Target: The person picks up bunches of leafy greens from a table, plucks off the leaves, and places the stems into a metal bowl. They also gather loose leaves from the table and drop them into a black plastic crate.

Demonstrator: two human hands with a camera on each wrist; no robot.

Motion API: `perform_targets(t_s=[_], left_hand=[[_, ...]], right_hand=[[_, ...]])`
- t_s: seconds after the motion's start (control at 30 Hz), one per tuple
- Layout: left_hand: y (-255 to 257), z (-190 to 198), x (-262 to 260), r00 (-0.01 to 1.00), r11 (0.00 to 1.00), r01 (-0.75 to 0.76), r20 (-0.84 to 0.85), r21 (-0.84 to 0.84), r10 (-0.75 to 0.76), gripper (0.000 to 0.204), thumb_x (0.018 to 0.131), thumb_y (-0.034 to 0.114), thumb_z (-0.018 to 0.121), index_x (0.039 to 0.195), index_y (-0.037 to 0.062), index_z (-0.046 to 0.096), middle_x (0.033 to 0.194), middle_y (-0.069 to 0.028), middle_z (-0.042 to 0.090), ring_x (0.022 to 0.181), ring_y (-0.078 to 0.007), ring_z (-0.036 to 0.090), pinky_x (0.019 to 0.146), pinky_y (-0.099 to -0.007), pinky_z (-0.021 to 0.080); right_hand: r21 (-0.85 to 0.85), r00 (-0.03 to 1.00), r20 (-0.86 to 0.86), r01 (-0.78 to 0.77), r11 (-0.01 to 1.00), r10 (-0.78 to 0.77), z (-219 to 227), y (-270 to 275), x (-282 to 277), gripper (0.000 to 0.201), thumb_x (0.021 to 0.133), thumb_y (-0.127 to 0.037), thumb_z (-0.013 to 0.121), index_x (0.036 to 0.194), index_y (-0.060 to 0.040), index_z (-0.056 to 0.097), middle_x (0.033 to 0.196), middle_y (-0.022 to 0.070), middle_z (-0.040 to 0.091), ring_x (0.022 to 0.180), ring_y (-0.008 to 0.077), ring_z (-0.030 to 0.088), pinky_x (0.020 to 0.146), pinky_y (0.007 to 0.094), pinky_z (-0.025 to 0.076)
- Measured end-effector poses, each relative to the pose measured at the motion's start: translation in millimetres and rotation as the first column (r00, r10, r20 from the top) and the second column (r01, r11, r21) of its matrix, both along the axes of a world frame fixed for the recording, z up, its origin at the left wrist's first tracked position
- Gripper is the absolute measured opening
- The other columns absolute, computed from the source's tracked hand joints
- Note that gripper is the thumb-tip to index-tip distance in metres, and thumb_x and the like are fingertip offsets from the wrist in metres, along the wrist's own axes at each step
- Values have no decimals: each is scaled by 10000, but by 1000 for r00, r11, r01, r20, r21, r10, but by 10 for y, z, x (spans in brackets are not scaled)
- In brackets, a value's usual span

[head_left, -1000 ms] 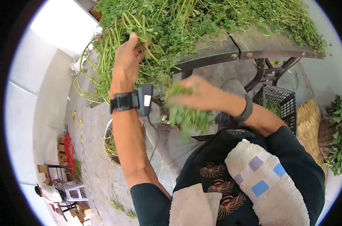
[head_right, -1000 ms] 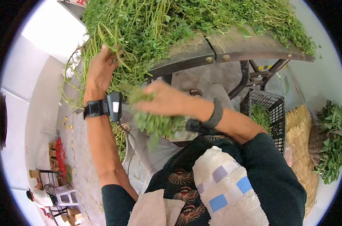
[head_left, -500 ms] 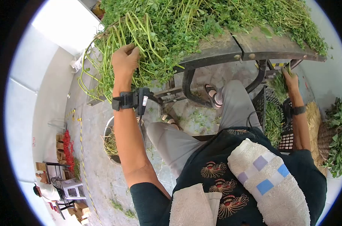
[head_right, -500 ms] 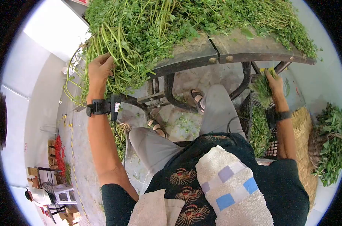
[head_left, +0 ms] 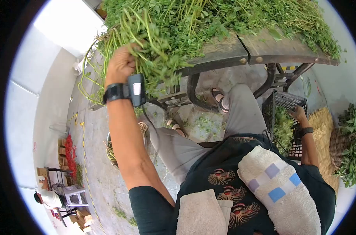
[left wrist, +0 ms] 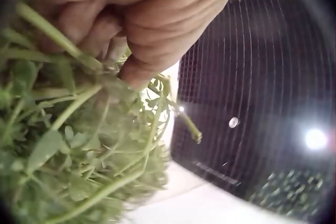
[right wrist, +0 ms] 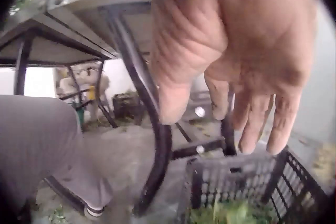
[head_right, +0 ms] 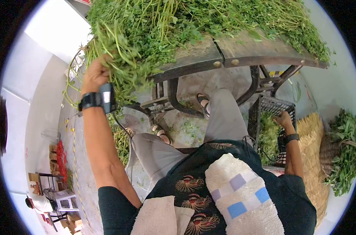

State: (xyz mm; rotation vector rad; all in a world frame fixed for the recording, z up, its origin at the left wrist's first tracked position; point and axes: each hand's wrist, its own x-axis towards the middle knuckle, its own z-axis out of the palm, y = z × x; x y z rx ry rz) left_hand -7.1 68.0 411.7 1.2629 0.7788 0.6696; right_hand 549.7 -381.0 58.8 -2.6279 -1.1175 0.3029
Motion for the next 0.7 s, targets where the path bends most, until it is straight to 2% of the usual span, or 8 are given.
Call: perform_targets(t_s=[0.03,0.1,0.2,0.27,0.47,0.57,0.63,0.7], left_hand=[[-184,148,-7,1000,1000,-6,0,2,6,162,737,126,637,858,19,630,655,-29,596,430,-66,393,355,-218,272],[-631,364,99,952,967,-253,191,41,241,82,797,72,596,864,77,549,606,38,456,428,-27,323,327,-164,183],[-494,137,103,943,931,-332,24,154,332,227,788,148,656,973,58,561,639,-9,580,416,-38,347,332,-177,183],[-545,28,147,906,927,-357,281,111,316,169,782,139,664,906,61,580,633,-21,586,394,-42,343,324,-181,173],[-510,-87,270,979,975,-204,10,89,203,188,830,201,626,898,26,622,605,17,540,377,-36,352,317,-186,210],[-569,-179,326,969,970,-197,178,139,171,194,789,232,677,698,100,568,550,36,467,366,-46,303,332,-209,176],[-575,-168,269,946,973,-146,312,178,85,191,787,230,679,712,89,574,565,28,488,367,-49,309,330,-209,185],[-467,-117,142,972,969,-233,43,86,230,185,795,222,667,789,48,603,630,-9,568,367,-53,344,324,-199,198]], right_hand=[[157,981,-194,31,987,1,190,163,-38,563,755,-254,690,1148,104,507,823,102,644,621,178,583,556,314,463],[239,982,-82,-144,960,168,848,611,-373,440,797,-232,646,1117,56,554,746,38,592,562,113,513,528,286,447],[510,874,-273,-224,830,403,2125,1249,-1405,281,825,-148,569,1039,32,594,774,72,607,643,122,556,587,273,458],[597,836,-203,-307,741,510,2657,1513,-1976,248,821,-108,546,1012,43,596,831,113,650,720,135,612,636,273,467],[847,332,-96,-468,253,938,3665,2148,-3443,209,840,-146,583,996,-22,644,799,67,666,710,113,621,631,240,493],[807,175,87,-590,33,981,3781,2638,-3831,220,872,-122,545,1020,25,617,889,89,657,795,131,631,706,243,502],[748,276,35,-645,158,961,3787,2905,-3889,236,878,-135,534,1030,28,614,904,101,656,816,143,630,724,255,502],[785,291,-196,-527,327,937,3629,3246,-3819,270,883,-163,523,1048,32,608,926,119,652,840,161,623,754,275,497]])
